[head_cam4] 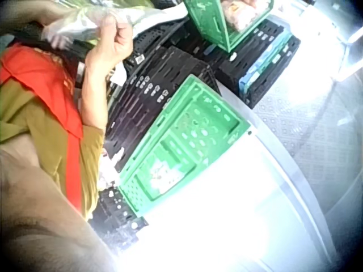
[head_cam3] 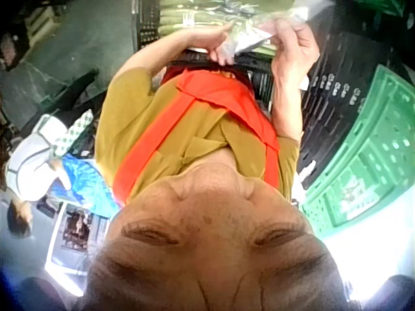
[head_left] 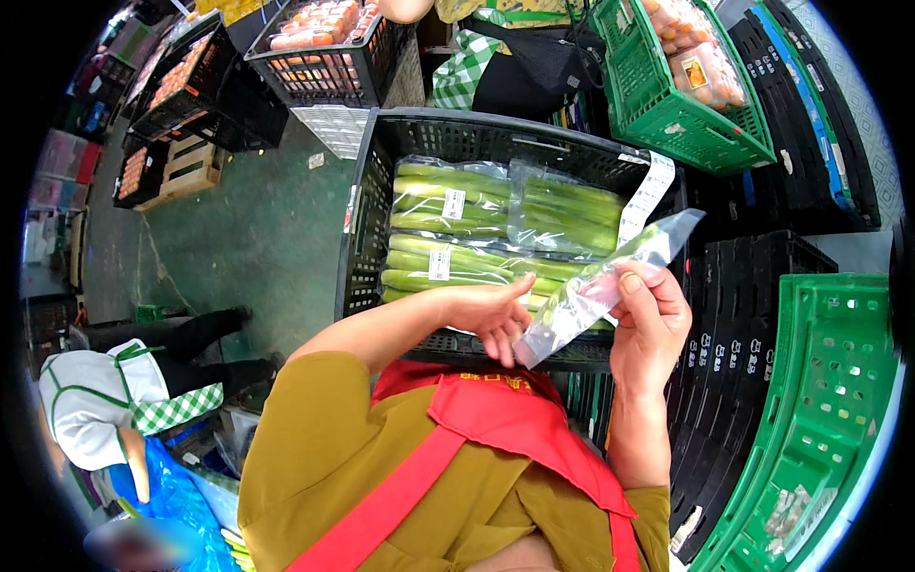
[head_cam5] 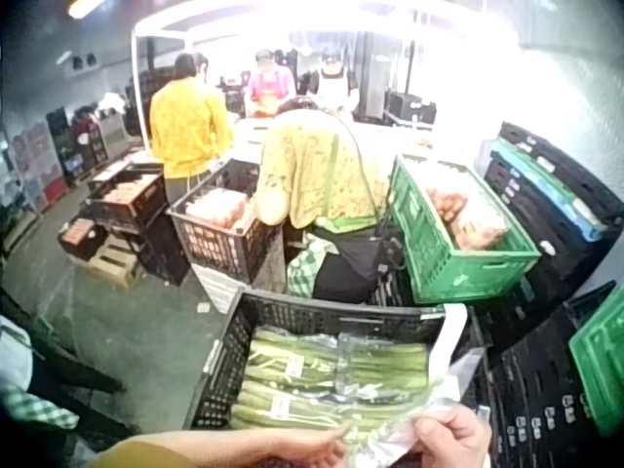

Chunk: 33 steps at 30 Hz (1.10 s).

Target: The person places green onions into plastic bags, trims the ends with scissors, and seals them using a heat sealer. The person then places the packaged vegetables into a black crate and applies labels to the bags.

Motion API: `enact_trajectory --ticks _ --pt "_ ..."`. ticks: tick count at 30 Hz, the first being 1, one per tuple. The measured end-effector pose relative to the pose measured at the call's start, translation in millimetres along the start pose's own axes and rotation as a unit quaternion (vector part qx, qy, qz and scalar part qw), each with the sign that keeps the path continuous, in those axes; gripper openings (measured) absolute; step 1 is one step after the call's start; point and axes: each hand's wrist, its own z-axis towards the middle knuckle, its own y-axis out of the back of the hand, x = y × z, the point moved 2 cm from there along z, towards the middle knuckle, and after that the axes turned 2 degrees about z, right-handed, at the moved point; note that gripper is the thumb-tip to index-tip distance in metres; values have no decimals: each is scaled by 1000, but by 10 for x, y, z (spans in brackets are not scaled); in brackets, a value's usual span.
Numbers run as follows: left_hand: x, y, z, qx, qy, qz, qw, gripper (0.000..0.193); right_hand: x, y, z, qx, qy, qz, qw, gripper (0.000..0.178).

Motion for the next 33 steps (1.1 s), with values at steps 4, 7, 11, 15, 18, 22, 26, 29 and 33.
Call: enact_trajectory --ticks 4,7,11,15,18,22,26,29,33 --pt "-120 -338 69 93 -119 -276 949 83 -124 -55 -299 25 -16 -15 999 8" --pt "-303 -123 130 -7 -223 -339 914 69 -329 9 -558 133 -44 34 990 13" --pt "-561 473 -13 -214 -299 -219 904 55 -636 211 -630 137 -157 -20 978 19" --pt "-782 748 -435 -308 -290 -101 900 71 -985 410 -688 227 -178 -207 935 16" --pt "-860 780 -678 -310 -254 -11 916 82 -1013 579 -711 194 -76 -323 923 14" --pt "-937 773 -825 -291 -195 111 930 85 -1005 859 -647 74 -29 -372 925 14" --pt "-1013 744 -695 -213 -153 157 952 85 -972 971 -653 35 -51 -340 938 15" --pt "-1096 718 -390 -135 -85 205 966 90 -935 1121 -593 4 -1 -403 915 17" --pt "-901 882 154 -75 23 250 965 98 -845 1515 -244 -26 83 -654 751 31"
